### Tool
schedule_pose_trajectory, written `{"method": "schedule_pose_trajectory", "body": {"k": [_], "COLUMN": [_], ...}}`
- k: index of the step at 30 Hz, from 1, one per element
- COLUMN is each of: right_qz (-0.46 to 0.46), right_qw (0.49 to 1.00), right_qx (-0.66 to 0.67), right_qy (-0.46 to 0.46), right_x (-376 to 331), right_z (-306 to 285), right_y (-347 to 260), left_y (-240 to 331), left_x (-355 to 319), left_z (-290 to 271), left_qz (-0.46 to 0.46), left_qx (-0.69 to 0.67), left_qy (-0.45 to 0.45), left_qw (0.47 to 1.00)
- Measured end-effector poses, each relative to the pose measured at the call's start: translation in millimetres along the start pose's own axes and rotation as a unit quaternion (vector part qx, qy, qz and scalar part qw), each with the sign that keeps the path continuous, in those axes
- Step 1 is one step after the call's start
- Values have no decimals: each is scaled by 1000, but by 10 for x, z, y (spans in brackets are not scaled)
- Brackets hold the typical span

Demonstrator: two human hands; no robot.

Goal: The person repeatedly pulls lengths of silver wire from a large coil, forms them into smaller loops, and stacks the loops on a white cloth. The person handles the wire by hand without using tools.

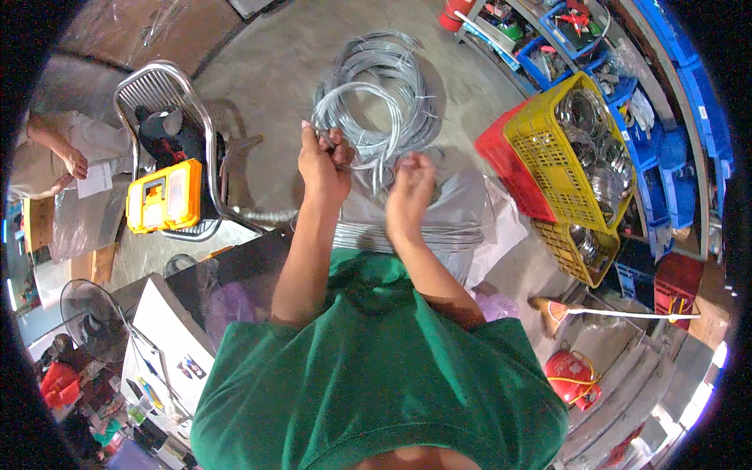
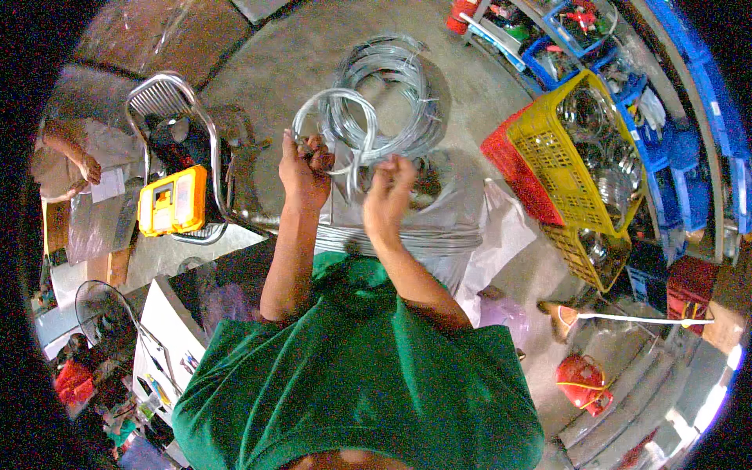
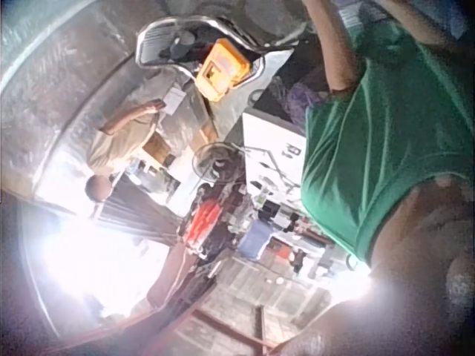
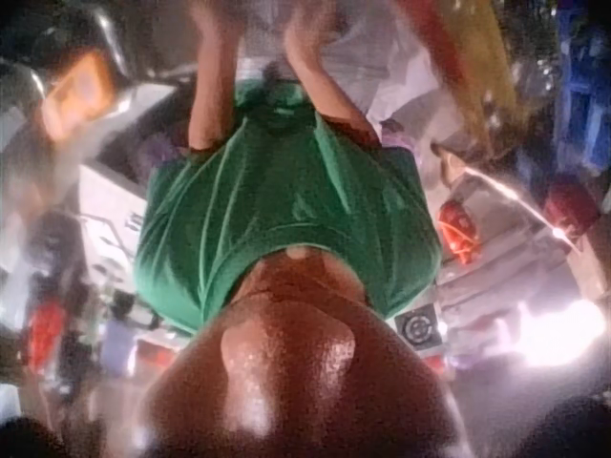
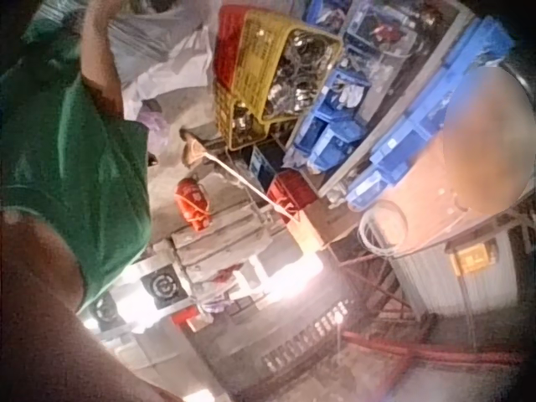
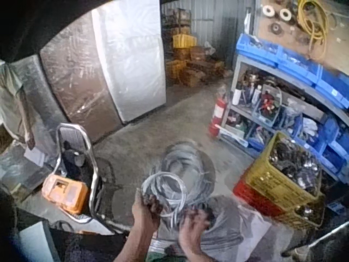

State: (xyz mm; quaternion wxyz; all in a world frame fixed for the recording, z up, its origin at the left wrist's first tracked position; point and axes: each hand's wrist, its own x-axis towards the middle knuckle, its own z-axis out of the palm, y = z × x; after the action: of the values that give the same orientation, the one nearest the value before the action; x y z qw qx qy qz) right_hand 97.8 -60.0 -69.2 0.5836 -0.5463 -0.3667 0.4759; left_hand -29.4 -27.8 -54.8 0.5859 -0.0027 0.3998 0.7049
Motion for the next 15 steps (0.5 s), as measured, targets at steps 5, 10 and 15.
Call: {"method": "schedule_pose_trajectory", "body": {"k": [5, 10, 15], "right_qz": [-301, -46, 3], "right_qw": [885, 892, 916], "right_qx": [-289, -253, -166], "right_qy": [-205, -370, -365], "right_x": [373, 647, 890], "right_z": [-137, 47, -91], "right_y": [-524, -725, -691], "left_y": [-120, -190, -175], "left_x": [-142, -308, -376], "left_z": [92, 161, 128], "left_qz": [63, -5, -49], "left_qx": [195, 263, 254], "left_qy": [40, -68, -62], "left_qw": [978, 962, 964]}}
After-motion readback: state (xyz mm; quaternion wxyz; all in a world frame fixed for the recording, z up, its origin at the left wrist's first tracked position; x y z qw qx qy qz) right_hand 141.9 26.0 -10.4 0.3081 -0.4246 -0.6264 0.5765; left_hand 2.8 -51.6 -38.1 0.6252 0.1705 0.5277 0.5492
